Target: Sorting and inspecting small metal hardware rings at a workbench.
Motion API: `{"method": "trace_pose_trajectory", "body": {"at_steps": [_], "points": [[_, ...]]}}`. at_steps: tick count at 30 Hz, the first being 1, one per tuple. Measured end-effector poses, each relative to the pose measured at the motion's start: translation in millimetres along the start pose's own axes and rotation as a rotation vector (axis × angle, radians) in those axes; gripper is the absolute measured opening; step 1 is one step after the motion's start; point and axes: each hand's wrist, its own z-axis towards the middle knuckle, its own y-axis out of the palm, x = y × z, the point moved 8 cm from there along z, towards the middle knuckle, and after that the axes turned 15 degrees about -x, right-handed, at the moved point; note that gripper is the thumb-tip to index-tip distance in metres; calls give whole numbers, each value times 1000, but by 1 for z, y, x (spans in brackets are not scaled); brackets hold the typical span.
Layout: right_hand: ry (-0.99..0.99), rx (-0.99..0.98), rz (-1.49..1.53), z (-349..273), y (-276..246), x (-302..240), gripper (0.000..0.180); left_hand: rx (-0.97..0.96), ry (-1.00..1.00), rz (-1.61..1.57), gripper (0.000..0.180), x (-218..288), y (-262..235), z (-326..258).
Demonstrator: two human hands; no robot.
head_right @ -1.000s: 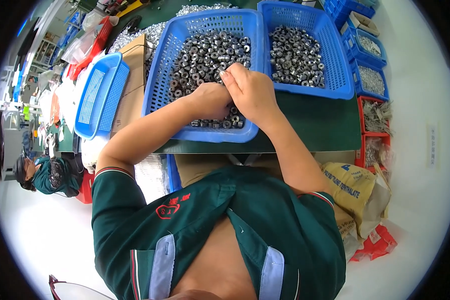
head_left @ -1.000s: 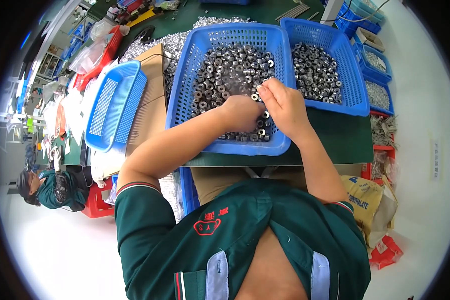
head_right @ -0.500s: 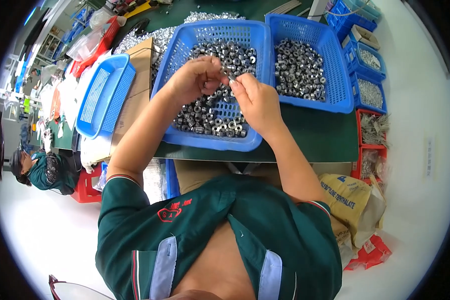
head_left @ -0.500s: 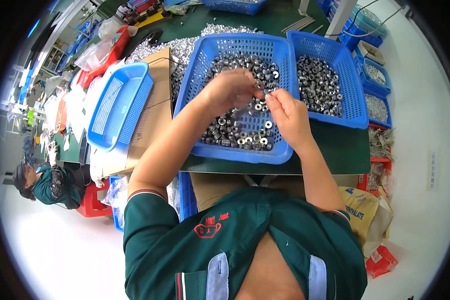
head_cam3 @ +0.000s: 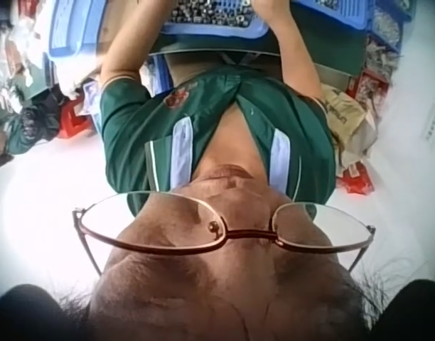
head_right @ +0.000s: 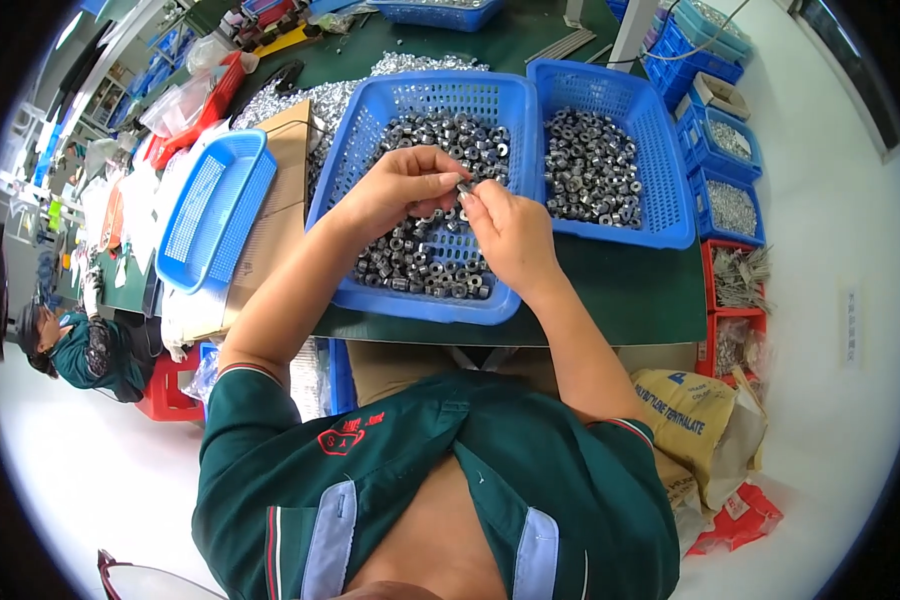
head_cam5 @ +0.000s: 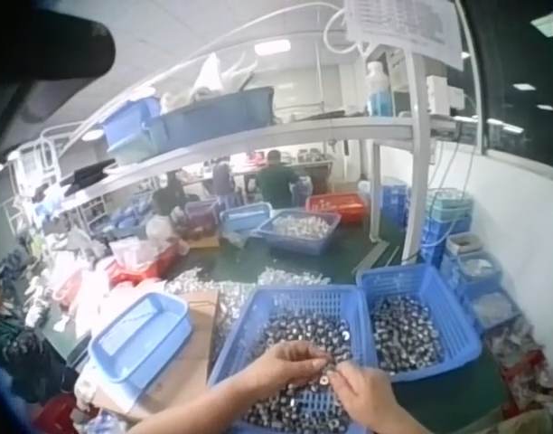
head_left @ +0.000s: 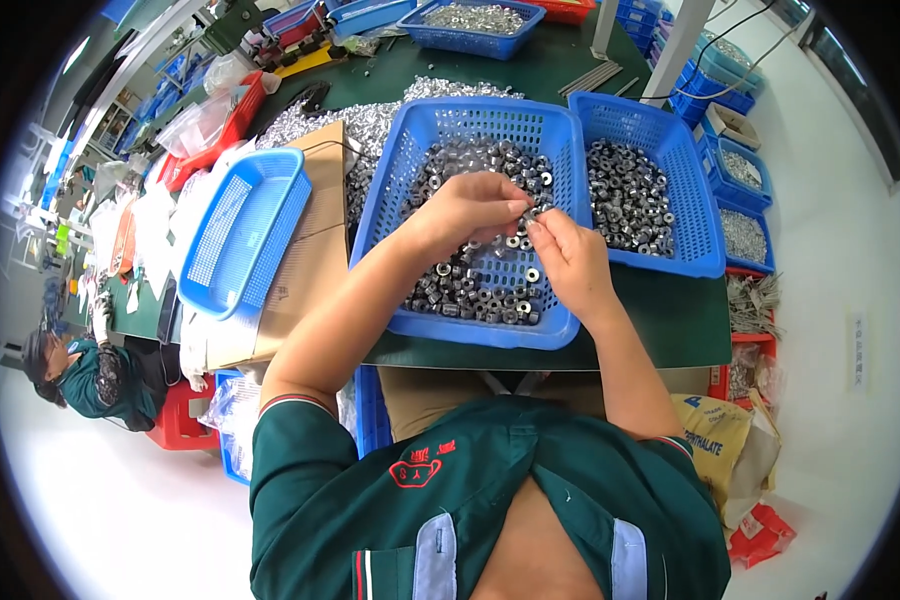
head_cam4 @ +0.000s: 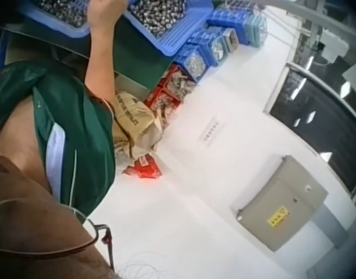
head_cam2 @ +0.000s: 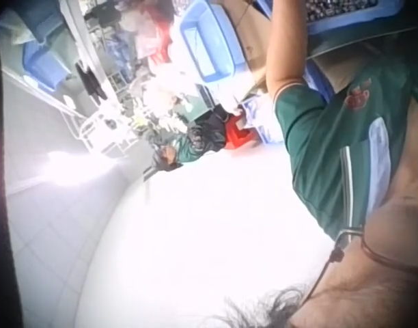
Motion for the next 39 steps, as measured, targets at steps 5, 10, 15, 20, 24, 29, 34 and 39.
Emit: {"method": "trace_pose_trajectory", "body": {"at_steps": [5, 10, 15, 20, 24, 29, 34, 39], "points": [[-27, 7, -77, 0, 0, -4, 19, -20, -10, 75, 17, -5, -7, -1], [-111, 33, -242, 0, 2, -14, 19, -45, -104, 25, 17, -14, -7, 0], [-122, 32, -313, -1, 5, -14, 17, -78, -160, -101, 21, -20, -5, 0], [-17, -16, -99, 1, 2, 0, 23, -18, -97, 11, 24, -12, -5, 3], [6, -30, 47, 3, 0, 4, 26, -76, -2, -96, 18, -6, 1, 7], [32, 6, 36, -1, 1, 7, 25, -4, -68, -400, 10, -15, -11, 4], [5, 29, 74, -3, 0, 9, 24, 26, -129, 1199, 16, -19, 1, 10], [-36, 54, 55, -3, 0, 5, 23, -146, -261, 1741, 14, -46, 13, 12]]}}
